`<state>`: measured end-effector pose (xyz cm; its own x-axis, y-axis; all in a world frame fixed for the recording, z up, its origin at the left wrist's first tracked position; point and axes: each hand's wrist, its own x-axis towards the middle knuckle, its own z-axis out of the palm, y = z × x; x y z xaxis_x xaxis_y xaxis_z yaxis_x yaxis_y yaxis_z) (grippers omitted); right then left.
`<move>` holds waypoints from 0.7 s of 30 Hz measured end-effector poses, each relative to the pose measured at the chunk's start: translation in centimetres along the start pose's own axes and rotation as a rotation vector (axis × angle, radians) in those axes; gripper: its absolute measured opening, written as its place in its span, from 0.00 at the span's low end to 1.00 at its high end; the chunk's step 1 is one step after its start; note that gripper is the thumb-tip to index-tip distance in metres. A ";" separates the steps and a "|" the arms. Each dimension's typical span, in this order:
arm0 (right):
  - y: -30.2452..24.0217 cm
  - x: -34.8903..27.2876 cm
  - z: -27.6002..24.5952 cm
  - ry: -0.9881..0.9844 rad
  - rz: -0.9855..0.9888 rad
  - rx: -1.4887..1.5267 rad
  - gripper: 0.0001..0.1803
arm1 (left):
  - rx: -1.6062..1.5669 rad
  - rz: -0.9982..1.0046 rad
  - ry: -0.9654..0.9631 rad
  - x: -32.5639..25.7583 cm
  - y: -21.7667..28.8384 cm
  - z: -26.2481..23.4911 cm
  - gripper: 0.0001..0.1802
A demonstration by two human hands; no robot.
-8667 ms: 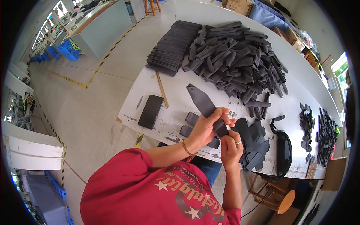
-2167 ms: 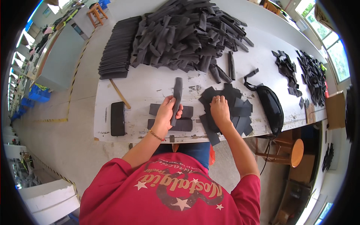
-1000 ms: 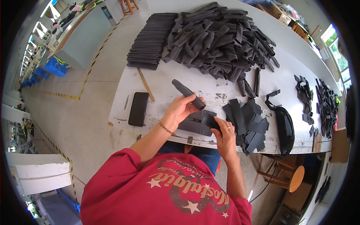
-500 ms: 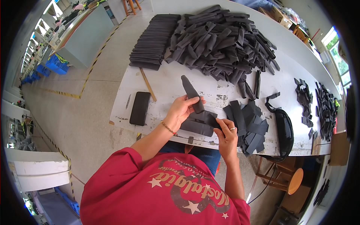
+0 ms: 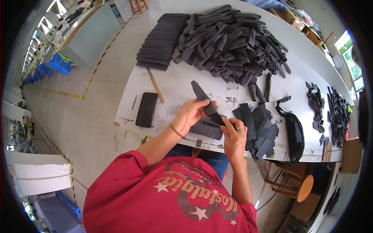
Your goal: The recorder is folding and sorting small pieces of gray fabric material at a workstation.
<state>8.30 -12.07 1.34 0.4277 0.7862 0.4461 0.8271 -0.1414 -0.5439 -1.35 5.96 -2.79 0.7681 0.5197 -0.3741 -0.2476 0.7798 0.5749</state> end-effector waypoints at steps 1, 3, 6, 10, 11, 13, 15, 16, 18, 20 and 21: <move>0.1 0.0 -0.1 0.007 -0.007 -0.028 0.17 | -0.023 -0.023 -0.003 0.0 0.0 0.0 0.13; 0.3 0.1 -0.2 0.017 -0.020 -0.055 0.16 | -0.028 -0.031 -0.001 -0.2 0.1 0.2 0.13; 0.4 0.2 -0.2 0.037 -0.047 -0.095 0.16 | -0.021 -0.041 -0.004 -0.6 0.2 0.5 0.12; 0.4 0.2 0.0 0.087 -0.099 -0.146 0.18 | 0.016 -0.009 0.003 -1.3 0.0 1.1 0.12; 0.3 0.2 0.0 0.087 -0.102 -0.147 0.18 | 0.014 -0.007 0.002 -1.6 0.0 1.4 0.12; 0.2 0.3 0.1 0.131 -0.148 -0.189 0.19 | 0.076 0.023 0.005 -2.1 0.1 2.0 0.13; 0.0 0.3 0.3 0.150 -0.158 -0.193 0.19 | 0.082 0.050 0.013 -2.4 0.0 2.3 0.14; 0.0 0.3 0.4 0.169 -0.164 -0.198 0.20 | 0.090 0.073 0.022 -2.5 0.1 2.5 0.14; 0.1 0.4 0.3 0.179 -0.162 -0.188 0.19 | 0.107 0.080 0.000 -2.5 0.3 2.5 0.16; 0.2 0.5 0.3 0.187 -0.157 -0.171 0.19 | 0.126 0.087 -0.014 -2.7 0.6 2.4 0.17; 0.3 0.6 0.1 0.183 -0.136 -0.114 0.19 | 0.147 0.065 -0.031 -2.6 1.0 2.5 0.17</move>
<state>8.78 -11.59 1.32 0.3603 0.6820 0.6364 0.9127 -0.1168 -0.3916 -2.14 4.49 0.62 0.7719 0.5543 -0.3113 -0.2098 0.6843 0.6984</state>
